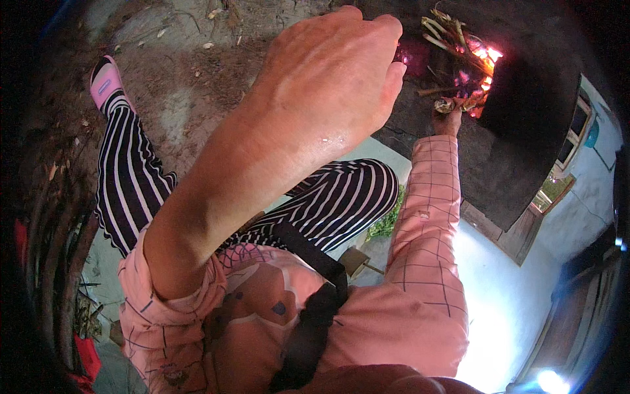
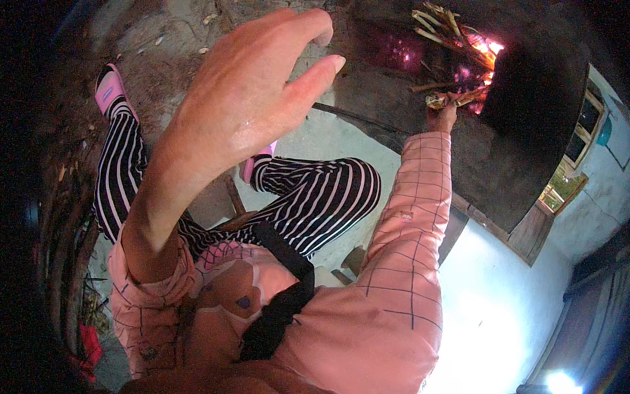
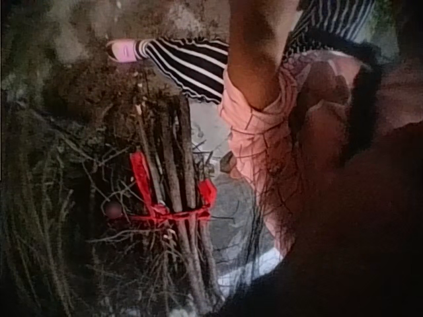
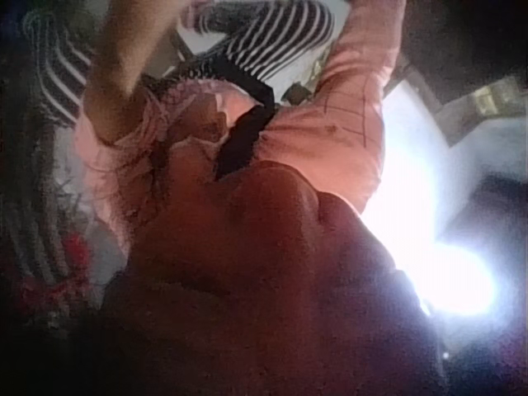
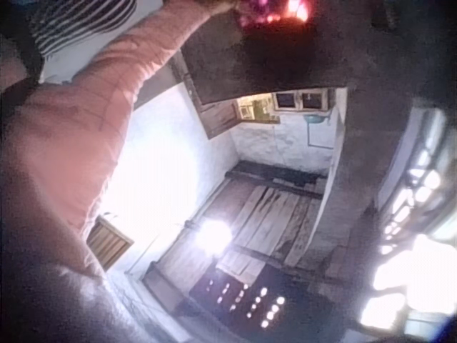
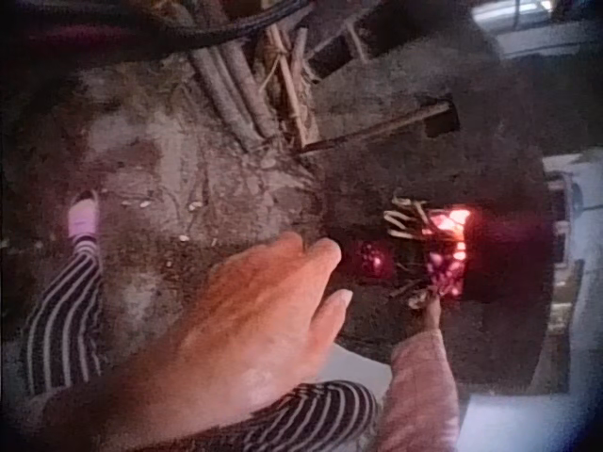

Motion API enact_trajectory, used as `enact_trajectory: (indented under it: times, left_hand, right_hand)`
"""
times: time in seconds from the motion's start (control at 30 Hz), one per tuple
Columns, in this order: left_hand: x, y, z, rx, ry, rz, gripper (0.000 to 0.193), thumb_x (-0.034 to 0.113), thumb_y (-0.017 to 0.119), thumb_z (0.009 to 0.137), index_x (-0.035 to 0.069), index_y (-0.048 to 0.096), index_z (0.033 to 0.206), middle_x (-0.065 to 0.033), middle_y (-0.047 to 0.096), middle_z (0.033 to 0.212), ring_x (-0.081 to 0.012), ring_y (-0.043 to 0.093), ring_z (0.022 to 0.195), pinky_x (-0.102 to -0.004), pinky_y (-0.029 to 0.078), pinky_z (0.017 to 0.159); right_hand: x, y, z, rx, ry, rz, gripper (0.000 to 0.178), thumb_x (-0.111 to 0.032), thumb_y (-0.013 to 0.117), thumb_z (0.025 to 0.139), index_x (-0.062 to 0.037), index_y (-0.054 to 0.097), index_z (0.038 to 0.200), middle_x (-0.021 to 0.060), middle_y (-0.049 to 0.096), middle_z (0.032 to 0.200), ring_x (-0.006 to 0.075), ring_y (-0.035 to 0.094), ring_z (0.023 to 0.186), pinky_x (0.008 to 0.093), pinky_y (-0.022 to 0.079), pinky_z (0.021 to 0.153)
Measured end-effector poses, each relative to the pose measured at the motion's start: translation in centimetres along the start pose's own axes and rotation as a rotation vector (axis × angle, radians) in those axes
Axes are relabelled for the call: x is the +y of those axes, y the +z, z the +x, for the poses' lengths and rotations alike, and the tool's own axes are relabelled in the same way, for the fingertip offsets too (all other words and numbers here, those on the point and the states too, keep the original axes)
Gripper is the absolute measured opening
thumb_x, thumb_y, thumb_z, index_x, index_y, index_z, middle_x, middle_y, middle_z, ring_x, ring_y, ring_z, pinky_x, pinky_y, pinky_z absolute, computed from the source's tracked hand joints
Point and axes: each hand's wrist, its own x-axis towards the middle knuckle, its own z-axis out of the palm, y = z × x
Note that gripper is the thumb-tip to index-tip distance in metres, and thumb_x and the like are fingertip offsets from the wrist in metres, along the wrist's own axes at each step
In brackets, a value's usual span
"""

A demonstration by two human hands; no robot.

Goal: The person sits near a stone stove, using a metal tool to move burning wood and then adding a bundle of dry branches to the fire.

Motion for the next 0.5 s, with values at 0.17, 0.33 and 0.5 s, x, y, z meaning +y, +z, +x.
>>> enact_trajectory:
  times: [0.17, 0.33, 0.5]
  left_hand:
    - [-0.3, 0.2, -0.3, -0.039, -0.029, 0.002, 0.026, 0.021, 0.055, 0.093, -0.004, 0.051, 0.096, -0.0227, 0.054, 0.085, -0.0363, 0.057, 0.079, -0.0471, 0.046, 0.072]
    - [-1.7, 3.0, 0.4, 0.337, 0.093, 0.178, 0.024, 0.024, 0.064, 0.085, 0.001, 0.061, 0.093, -0.0189, 0.062, 0.083, -0.0362, 0.063, 0.075, -0.0438, 0.051, 0.068]
    - [-2.5, 4.1, 0.1, 0.290, 0.074, 0.147, 0.022, 0.023, 0.063, 0.085, 0.002, 0.063, 0.088, -0.0206, 0.064, 0.084, -0.0380, 0.064, 0.082, -0.0458, 0.052, 0.073]
  right_hand:
    - [-0.8, -2.2, 0.1, -0.160, -0.001, 0.077, 0.023, -0.042, 0.055, 0.094, -0.0195, 0.056, 0.093, 0.0016, 0.064, 0.086, 0.0196, 0.060, 0.078, 0.0367, 0.050, 0.062]
    - [-0.9, -2.4, 0.2, -0.215, -0.022, 0.083, 0.030, -0.049, 0.052, 0.094, -0.0199, 0.058, 0.093, -0.0004, 0.064, 0.086, 0.0189, 0.061, 0.078, 0.0362, 0.051, 0.062]
    - [-1.8, -3.0, 0.5, -0.216, 0.042, 0.078, 0.041, -0.058, 0.044, 0.095, -0.0198, 0.060, 0.098, 0.0011, 0.065, 0.093, 0.0212, 0.063, 0.083, 0.0402, 0.054, 0.066]
